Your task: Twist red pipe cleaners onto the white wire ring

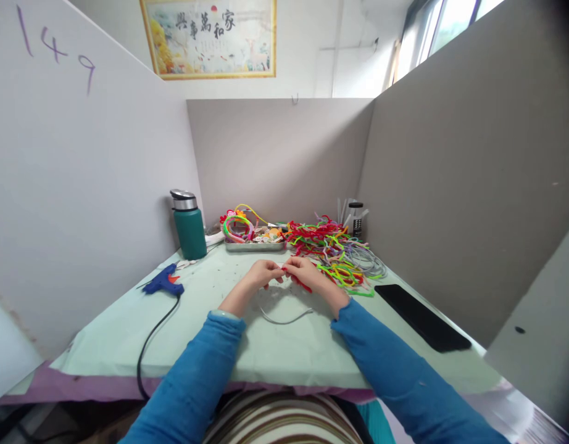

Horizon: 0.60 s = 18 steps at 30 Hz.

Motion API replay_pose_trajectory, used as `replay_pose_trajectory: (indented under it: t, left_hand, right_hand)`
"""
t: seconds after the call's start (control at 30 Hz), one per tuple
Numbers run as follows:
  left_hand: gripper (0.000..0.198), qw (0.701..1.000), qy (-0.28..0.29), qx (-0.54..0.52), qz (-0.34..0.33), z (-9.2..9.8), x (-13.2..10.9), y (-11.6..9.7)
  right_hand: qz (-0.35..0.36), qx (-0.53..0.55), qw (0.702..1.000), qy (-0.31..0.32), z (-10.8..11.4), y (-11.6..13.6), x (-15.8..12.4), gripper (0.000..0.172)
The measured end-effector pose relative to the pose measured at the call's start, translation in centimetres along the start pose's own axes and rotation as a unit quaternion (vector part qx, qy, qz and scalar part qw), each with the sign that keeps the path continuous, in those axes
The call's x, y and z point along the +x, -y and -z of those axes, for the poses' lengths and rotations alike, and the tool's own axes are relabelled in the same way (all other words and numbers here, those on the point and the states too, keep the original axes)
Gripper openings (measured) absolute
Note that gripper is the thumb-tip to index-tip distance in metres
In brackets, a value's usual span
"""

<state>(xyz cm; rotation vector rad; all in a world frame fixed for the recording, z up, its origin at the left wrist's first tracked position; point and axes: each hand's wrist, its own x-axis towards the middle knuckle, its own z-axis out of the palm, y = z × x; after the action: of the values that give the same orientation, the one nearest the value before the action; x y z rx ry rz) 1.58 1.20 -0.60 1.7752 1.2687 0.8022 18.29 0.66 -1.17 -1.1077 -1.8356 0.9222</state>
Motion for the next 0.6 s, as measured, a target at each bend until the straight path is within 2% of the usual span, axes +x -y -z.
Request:
replay_pose_trajectory:
  t: [0.6]
  left_hand:
    - [0.039, 1.000, -0.006, -0.004, 0.019, 0.15, -0.52, -0.78]
  right_hand:
    - [0.007, 0.004, 1.000, -0.006, 0.03, 0.36, -0.19, 0.020]
